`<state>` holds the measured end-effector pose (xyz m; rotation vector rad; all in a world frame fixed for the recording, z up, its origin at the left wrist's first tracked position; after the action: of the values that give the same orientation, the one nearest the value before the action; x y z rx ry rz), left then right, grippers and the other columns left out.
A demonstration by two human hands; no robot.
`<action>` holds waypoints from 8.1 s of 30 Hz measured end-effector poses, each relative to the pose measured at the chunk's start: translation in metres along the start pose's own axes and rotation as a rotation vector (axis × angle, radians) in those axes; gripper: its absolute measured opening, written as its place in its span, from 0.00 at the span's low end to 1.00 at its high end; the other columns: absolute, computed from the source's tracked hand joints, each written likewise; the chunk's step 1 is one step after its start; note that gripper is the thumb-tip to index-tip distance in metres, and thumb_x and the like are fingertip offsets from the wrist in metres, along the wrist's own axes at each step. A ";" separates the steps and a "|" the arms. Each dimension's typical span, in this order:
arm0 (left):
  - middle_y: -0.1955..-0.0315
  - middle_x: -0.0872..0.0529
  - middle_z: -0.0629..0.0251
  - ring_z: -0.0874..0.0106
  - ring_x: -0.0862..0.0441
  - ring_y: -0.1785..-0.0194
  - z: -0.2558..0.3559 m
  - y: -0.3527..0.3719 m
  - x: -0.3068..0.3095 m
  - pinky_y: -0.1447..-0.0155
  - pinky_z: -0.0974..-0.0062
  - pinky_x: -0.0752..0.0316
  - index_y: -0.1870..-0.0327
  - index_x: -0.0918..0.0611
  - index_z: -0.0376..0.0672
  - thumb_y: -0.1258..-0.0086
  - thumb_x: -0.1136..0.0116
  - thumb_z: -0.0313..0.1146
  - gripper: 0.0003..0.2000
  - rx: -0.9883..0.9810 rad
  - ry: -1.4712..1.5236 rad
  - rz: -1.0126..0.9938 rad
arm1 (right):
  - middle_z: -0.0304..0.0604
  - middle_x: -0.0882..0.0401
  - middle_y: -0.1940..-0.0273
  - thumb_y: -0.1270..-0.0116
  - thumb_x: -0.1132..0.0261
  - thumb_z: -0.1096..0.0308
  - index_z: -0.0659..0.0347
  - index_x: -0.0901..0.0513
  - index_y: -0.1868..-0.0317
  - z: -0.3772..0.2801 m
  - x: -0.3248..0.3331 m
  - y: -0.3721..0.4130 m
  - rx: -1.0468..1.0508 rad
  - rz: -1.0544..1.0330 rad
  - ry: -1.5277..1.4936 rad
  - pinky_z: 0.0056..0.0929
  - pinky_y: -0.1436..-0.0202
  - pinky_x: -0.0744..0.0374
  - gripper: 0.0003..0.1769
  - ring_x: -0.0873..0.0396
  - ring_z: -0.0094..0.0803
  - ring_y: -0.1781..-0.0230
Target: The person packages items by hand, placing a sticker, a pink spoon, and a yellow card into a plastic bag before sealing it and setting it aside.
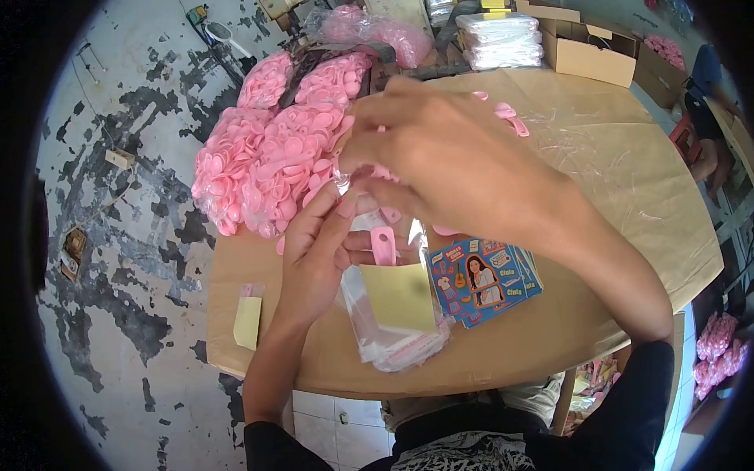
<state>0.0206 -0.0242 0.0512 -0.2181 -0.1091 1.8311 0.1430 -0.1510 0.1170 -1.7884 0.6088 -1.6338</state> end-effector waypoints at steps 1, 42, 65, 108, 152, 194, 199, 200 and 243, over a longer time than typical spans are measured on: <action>0.45 0.21 0.48 0.60 0.14 0.52 -0.002 0.001 0.000 0.52 0.63 0.14 0.30 0.38 0.33 0.20 0.62 0.32 0.21 -0.009 -0.006 0.004 | 0.40 0.19 0.62 0.46 0.30 0.70 0.58 0.16 0.62 -0.001 -0.002 0.000 0.008 -0.004 0.021 0.37 0.57 0.22 0.10 0.23 0.41 0.59; 0.44 0.20 0.52 0.66 0.18 0.45 -0.019 -0.014 0.012 0.40 0.69 0.22 0.34 0.31 0.36 0.21 0.57 0.39 0.21 0.203 0.294 -0.047 | 0.40 0.17 0.58 0.31 0.47 0.72 0.63 0.20 0.49 0.170 0.069 0.116 -0.730 -0.071 -0.163 0.29 0.48 0.24 0.14 0.21 0.28 0.55; 0.40 0.23 0.59 0.68 0.20 0.41 -0.009 -0.001 -0.008 0.43 0.69 0.19 0.29 0.36 0.37 0.20 0.59 0.39 0.23 0.190 0.220 -0.090 | 0.31 0.16 0.68 0.33 0.32 0.64 0.60 0.14 0.53 0.004 -0.032 0.065 -0.721 0.009 -0.905 0.14 0.73 0.26 0.12 0.26 0.12 0.75; 0.59 0.24 0.72 0.80 0.20 0.59 0.016 0.006 0.013 0.60 0.82 0.21 0.54 0.28 0.42 0.38 0.34 0.21 0.17 -0.148 -0.263 -0.214 | 0.40 0.19 0.59 0.32 0.37 0.69 0.61 0.27 0.43 -0.020 -0.016 0.062 -0.593 -0.085 -0.609 0.23 0.62 0.26 0.19 0.20 0.23 0.63; 0.49 0.17 0.63 0.61 0.23 0.41 -0.001 0.075 0.065 0.32 0.61 0.34 0.52 0.18 0.43 0.37 0.36 0.35 0.14 -0.610 -1.264 -0.293 | 0.44 0.15 0.64 0.35 0.36 0.80 0.66 0.21 0.49 -0.021 -0.057 0.063 -0.752 -0.278 -0.643 0.24 0.53 0.21 0.14 0.17 0.24 0.60; 0.51 0.17 0.56 0.65 0.18 0.46 -0.031 0.005 0.019 0.39 0.64 0.21 0.44 0.25 0.34 0.27 0.44 0.29 0.15 0.070 0.200 0.124 | 0.33 0.25 0.77 0.30 0.36 0.63 0.65 0.18 0.56 0.021 -0.001 0.080 -0.893 -0.344 -0.648 0.21 0.76 0.30 0.12 0.32 0.15 0.79; 0.46 0.20 0.55 0.67 0.21 0.42 -0.024 0.004 0.014 0.36 0.65 0.23 0.41 0.27 0.34 0.26 0.45 0.30 0.16 0.042 0.278 0.276 | 0.31 0.24 0.75 0.31 0.35 0.66 0.64 0.19 0.55 0.009 -0.025 0.083 -0.745 -0.130 -0.811 0.19 0.74 0.31 0.10 0.32 0.12 0.76; 0.45 0.21 0.55 0.67 0.21 0.41 -0.024 0.005 0.013 0.36 0.65 0.24 0.40 0.27 0.34 0.26 0.45 0.31 0.17 0.045 0.276 0.257 | 0.31 0.25 0.75 0.31 0.34 0.68 0.64 0.19 0.55 0.003 -0.025 0.081 -0.717 -0.118 -0.751 0.19 0.74 0.32 0.09 0.33 0.12 0.76; 0.50 0.18 0.67 0.82 0.23 0.49 -0.028 0.023 -0.021 0.43 0.77 0.27 0.41 0.24 0.37 0.26 0.44 0.30 0.15 -0.103 0.120 -0.098 | 0.35 0.17 0.63 0.28 0.38 0.67 0.67 0.18 0.49 -0.036 -0.043 0.080 -0.675 0.105 -0.988 0.18 0.62 0.24 0.14 0.25 0.14 0.64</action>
<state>0.0101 -0.0518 0.0211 -0.3879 -0.1285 1.7121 0.1088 -0.1811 0.0310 -2.6447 0.7740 -0.3026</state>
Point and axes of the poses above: each hand's wrist, its own y-axis away from the middle knuckle, its own x-axis out of the back of the hand, z = x × y, the point moved 2 cm from there along -y, towards the middle knuckle
